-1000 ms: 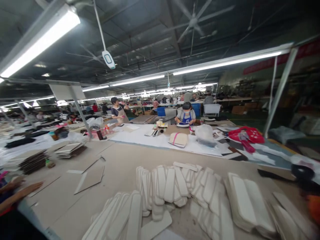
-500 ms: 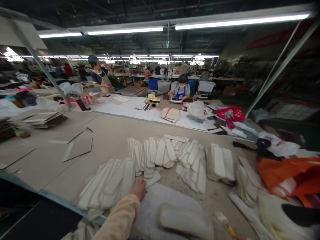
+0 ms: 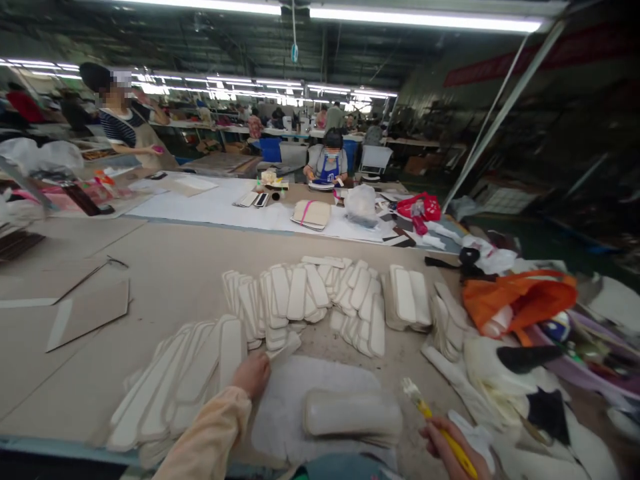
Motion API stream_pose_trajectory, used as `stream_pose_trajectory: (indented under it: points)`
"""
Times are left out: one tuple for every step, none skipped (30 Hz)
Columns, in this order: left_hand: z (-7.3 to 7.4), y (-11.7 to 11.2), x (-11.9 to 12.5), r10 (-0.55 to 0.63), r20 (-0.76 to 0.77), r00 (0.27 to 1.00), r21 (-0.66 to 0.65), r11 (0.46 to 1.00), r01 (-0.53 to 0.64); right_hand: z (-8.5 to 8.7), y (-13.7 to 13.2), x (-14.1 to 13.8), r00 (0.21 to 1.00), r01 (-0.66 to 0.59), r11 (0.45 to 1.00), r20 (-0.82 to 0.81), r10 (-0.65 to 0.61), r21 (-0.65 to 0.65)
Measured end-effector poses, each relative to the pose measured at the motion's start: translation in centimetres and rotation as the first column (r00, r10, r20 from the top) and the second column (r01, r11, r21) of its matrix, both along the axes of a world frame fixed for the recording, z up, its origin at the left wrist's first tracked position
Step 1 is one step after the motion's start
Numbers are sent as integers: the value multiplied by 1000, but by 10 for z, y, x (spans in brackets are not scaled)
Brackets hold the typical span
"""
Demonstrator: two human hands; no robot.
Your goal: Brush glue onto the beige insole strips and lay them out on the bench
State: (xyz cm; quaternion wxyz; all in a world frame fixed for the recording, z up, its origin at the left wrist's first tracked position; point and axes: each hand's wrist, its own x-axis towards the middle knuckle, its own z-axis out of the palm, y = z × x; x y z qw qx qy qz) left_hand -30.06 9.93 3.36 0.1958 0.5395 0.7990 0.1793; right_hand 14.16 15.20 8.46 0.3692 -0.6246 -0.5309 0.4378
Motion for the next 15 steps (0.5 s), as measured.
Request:
stream_pose_trajectory:
  points:
    - [5,-2,2,-20,-7,1000,-1,1000,20,1,1,0,1000,4,1000,-13,-4,12]
    - [11,-3,7,-42,-1,999,5,999,42,1,2,0,1000,7,1000,-26,-6,23]
    - [20,-5,13,-70,25,997,19,997,70,1,3,-1,999,5,1000,-39,-4,31]
    - [30,-6,22,-106,71,992,36,994,104,2,6,-2,999,-10,999,-53,11,34]
    - [40,-6,32,-152,137,979,53,988,146,3,8,-4,996,-36,999,-74,39,40]
    - [51,-6,44,-205,215,955,68,979,195,4,11,-7,992,-75,996,-102,79,46]
    - [62,-5,58,-263,292,920,74,965,253,5,14,-11,982,-123,991,-139,129,53]
    - [71,-4,72,-325,360,875,73,944,320,7,17,-16,967,-167,984,-184,175,61]
    - [78,-3,87,-384,415,825,67,917,393,9,20,-21,947,-212,975,-234,221,61]
    - [84,-1,102,-438,462,771,60,883,466,11,22,-27,924,-248,967,-286,254,58]
    - [87,2,115,-483,499,720,54,846,530,13,24,-33,900,-283,958,-332,283,50]
    - [88,4,127,-515,526,677,50,813,580,14,24,-38,879,-313,949,-366,306,40]
    - [88,6,137,-536,547,644,45,786,616,15,24,-42,864,-340,940,-386,324,27]
    - [86,9,145,-545,563,621,38,768,639,15,22,-44,859,-356,934,-390,332,11]
    - [84,10,150,-544,579,607,31,759,650,15,20,-44,867,-356,934,-376,328,-5]
